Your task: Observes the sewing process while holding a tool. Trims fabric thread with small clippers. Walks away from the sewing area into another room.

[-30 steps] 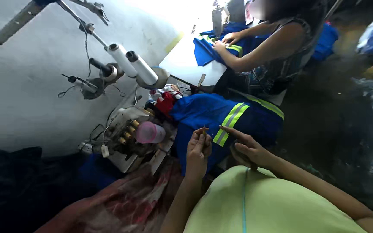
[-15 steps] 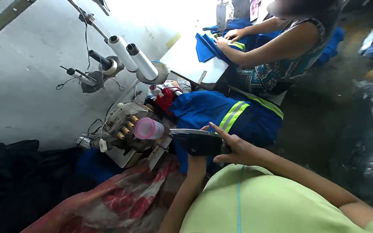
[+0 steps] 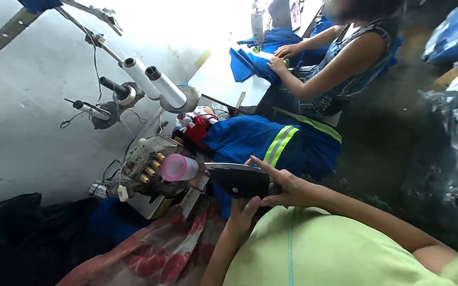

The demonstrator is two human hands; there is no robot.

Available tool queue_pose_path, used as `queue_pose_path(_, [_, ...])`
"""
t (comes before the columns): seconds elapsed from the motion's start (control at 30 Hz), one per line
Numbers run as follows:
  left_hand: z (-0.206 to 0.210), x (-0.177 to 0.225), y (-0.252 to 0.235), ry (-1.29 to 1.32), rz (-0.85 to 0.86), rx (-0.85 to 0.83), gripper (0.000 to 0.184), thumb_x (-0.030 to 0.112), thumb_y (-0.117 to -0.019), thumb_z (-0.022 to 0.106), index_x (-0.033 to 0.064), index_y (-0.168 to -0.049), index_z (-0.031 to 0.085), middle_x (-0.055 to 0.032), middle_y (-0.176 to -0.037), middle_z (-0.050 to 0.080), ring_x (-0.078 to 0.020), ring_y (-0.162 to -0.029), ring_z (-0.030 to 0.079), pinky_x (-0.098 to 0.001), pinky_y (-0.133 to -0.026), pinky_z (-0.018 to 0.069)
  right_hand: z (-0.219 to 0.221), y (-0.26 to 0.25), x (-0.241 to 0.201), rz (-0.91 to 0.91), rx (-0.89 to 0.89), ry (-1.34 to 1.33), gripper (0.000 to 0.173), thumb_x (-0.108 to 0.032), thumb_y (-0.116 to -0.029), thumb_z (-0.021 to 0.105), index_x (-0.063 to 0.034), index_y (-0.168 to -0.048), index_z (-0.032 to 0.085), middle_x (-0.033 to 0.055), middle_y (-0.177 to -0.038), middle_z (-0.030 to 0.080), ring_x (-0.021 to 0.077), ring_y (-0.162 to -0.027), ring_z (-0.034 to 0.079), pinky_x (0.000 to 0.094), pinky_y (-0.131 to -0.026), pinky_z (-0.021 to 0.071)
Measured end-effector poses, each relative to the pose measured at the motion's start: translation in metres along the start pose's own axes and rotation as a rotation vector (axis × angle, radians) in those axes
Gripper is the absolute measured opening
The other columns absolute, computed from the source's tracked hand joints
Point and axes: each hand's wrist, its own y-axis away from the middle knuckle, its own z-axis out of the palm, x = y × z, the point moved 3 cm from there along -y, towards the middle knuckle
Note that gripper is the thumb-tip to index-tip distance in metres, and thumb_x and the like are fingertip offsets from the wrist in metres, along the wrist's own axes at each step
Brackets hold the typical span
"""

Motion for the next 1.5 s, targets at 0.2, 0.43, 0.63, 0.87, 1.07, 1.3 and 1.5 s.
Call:
queue_pose_path(0.2, [0.014,0.007,-0.007,-0.039,-0.018,0.241,0.037,0.044,-0.1035,0.053,0.0095,-0.115,0.061,0.0177,-0.103,0.072,0.0094,-0.103,0.064,-0.0194,-0.096,0.0539,0.003,0.001,-0.003,-0.033,0.032,0.142,0.090,-0.024,-0.0903,0.076,0.0067,-0.157,0.023,0.0152,-0.088,0.065,0.0086,-0.067,0.057,0.0223,-0.063,0.0504])
queue_pose_path(0.43, [0.019,0.004,-0.008,-0.136,0.046,0.363,0.031,0.023,-0.1068,0.048,-0.0072,-0.111,0.053,0.0136,-0.098,0.070,0.0117,-0.099,0.063,-0.0167,-0.094,0.0532,0.004,0.000,0.003,-0.059,0.057,0.209,0.085,-0.025,-0.0897,0.076,0.0051,-0.155,0.031,0.0160,-0.087,0.067,0.0122,-0.066,0.058,0.0258,-0.064,0.0503])
queue_pose_path(0.63, [0.018,0.007,-0.009,-0.135,0.003,0.298,0.035,0.021,-0.1047,0.052,-0.0134,-0.112,0.053,0.0083,-0.100,0.069,0.0117,-0.101,0.061,-0.0161,-0.095,0.0515,0.001,0.001,0.008,-0.072,0.048,0.195,0.088,-0.027,-0.0893,0.076,0.0088,-0.155,0.028,0.0206,-0.102,0.068,0.0112,-0.074,0.061,0.0243,-0.070,0.0520])
queue_pose_path(0.87, [0.018,0.004,-0.008,-0.086,-0.032,0.308,0.032,0.018,-0.1045,0.049,-0.0133,-0.111,0.052,0.0085,-0.099,0.068,0.0115,-0.100,0.061,-0.0157,-0.095,0.0513,0.002,-0.001,0.009,-0.054,0.017,0.115,0.087,-0.024,-0.0892,0.077,0.0064,-0.155,0.028,0.0198,-0.108,0.066,0.0071,-0.075,0.059,0.0207,-0.067,0.0507])
queue_pose_path(1.07, [0.019,-0.001,-0.011,-0.087,0.031,0.332,0.025,0.016,-0.1053,0.049,-0.0076,-0.111,0.054,0.0128,-0.100,0.069,0.0109,-0.101,0.062,-0.0174,-0.095,0.0524,0.003,0.000,0.012,-0.065,0.066,0.133,0.085,-0.023,-0.0887,0.077,0.0072,-0.154,0.032,0.0221,-0.122,0.065,0.0077,-0.084,0.062,0.0208,-0.074,0.0518])
queue_pose_path(1.3, [0.021,0.000,-0.010,-0.129,0.010,0.377,0.030,0.018,-0.1072,0.048,-0.0109,-0.115,0.052,0.0114,-0.101,0.069,0.0114,-0.102,0.062,-0.0172,-0.095,0.0528,0.004,0.001,0.012,-0.070,0.098,0.209,0.086,-0.026,-0.0895,0.076,0.0051,-0.155,0.031,0.0218,-0.113,0.068,0.0141,-0.076,0.062,0.0285,-0.071,0.0535])
queue_pose_path(1.5, [0.022,-0.001,-0.011,-0.176,0.045,0.388,0.029,0.014,-0.1087,0.042,-0.0128,-0.113,0.050,0.0104,-0.099,0.068,0.0120,-0.100,0.062,-0.0157,-0.094,0.0526,0.004,0.002,0.013,-0.102,0.122,0.301,0.085,-0.033,-0.0906,0.075,0.0057,-0.154,0.034,0.0192,-0.087,0.068,0.0225,-0.066,0.061,0.0373,-0.065,0.0537])
